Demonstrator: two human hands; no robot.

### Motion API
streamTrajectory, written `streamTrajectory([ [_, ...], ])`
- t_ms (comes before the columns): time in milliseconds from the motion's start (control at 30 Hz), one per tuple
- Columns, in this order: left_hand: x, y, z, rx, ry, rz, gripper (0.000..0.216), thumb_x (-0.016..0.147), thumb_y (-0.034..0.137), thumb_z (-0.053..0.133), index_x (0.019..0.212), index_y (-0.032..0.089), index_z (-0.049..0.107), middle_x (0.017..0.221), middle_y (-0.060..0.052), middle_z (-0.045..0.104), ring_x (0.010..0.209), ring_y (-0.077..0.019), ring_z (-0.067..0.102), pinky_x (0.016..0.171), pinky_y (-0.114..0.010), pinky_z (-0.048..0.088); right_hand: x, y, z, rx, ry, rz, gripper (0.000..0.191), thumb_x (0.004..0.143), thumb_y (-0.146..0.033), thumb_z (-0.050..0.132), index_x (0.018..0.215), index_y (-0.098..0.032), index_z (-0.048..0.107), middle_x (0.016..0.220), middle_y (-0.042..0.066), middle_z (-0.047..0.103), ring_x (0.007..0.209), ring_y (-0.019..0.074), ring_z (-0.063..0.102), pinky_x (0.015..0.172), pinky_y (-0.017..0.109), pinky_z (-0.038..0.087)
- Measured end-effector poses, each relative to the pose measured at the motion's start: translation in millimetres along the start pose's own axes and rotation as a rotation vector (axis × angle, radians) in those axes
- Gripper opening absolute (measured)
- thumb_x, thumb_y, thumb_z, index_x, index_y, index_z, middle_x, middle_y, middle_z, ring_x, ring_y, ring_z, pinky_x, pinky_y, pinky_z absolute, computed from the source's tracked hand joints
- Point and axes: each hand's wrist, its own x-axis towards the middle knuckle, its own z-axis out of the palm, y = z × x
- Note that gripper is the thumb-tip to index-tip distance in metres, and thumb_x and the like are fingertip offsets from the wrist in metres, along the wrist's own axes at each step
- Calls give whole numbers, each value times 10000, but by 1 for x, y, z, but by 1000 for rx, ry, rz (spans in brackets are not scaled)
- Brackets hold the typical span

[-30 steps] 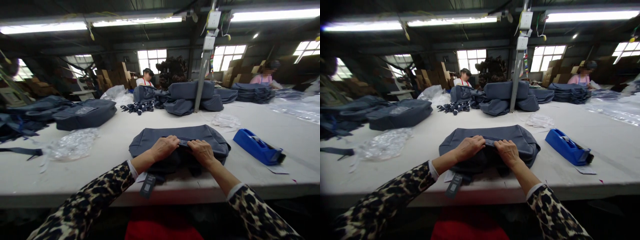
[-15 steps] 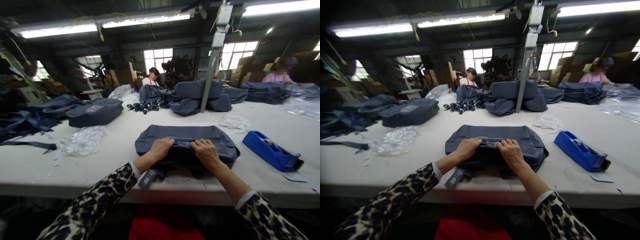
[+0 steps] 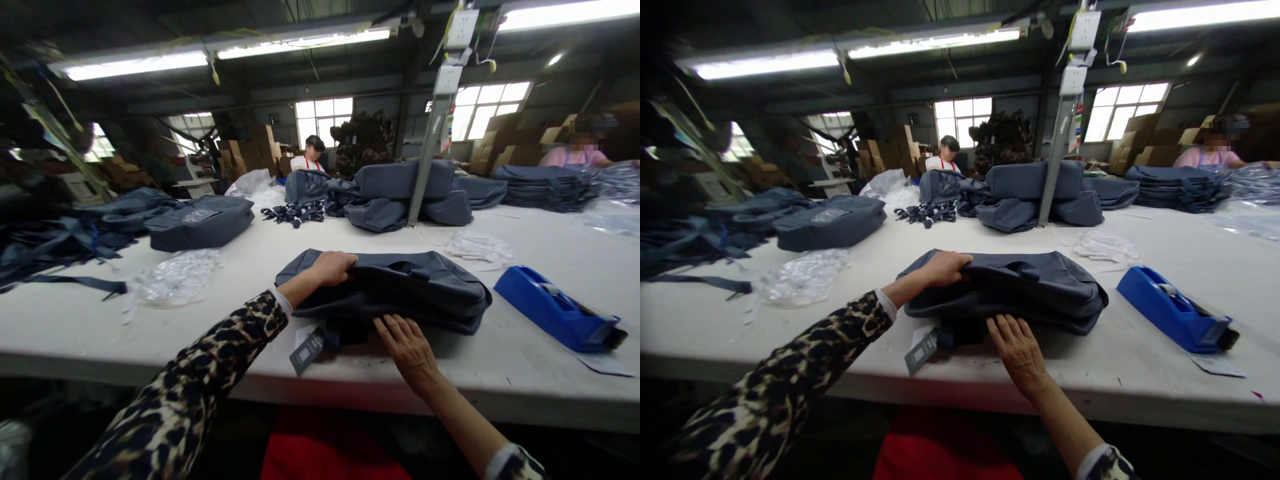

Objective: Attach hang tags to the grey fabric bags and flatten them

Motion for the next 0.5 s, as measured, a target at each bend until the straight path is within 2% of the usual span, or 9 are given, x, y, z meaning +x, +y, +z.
streamTrajectory([
  [100,7,-1,-7,-8,-24,25,267,812,401,647,1025,242,632,1052,-35,708,970,-231,661,780,-286,489,18,5,2,-10,5,56,416,907,-45,450,1268,-210,573,1193,115,630,1092,269,521,961,442,333],
  [267,12,-1,-6,3,-26,23,281,808,425,663,1025,249,630,1042,-23,712,945,-221,671,739,-270,496,46,18,7,43,-19,94,227,931,-108,456,1018,-195,648,945,100,638,871,241,514,832,402,340],
  [400,12,-8,5,37,28,-56,285,850,360,625,1088,208,585,1051,-94,704,950,-262,676,750,-320,507,40,24,2,148,-86,-41,196,915,-88,492,884,-219,634,830,31,608,794,189,513,778,326,355],
  [500,7,-3,15,43,65,-55,271,874,336,604,1101,197,553,1089,-106,688,998,-263,663,783,-323,506,25,24,1,225,-171,-61,216,883,-35,486,849,-207,613,828,27,613,774,180,530,748,317,368],
])
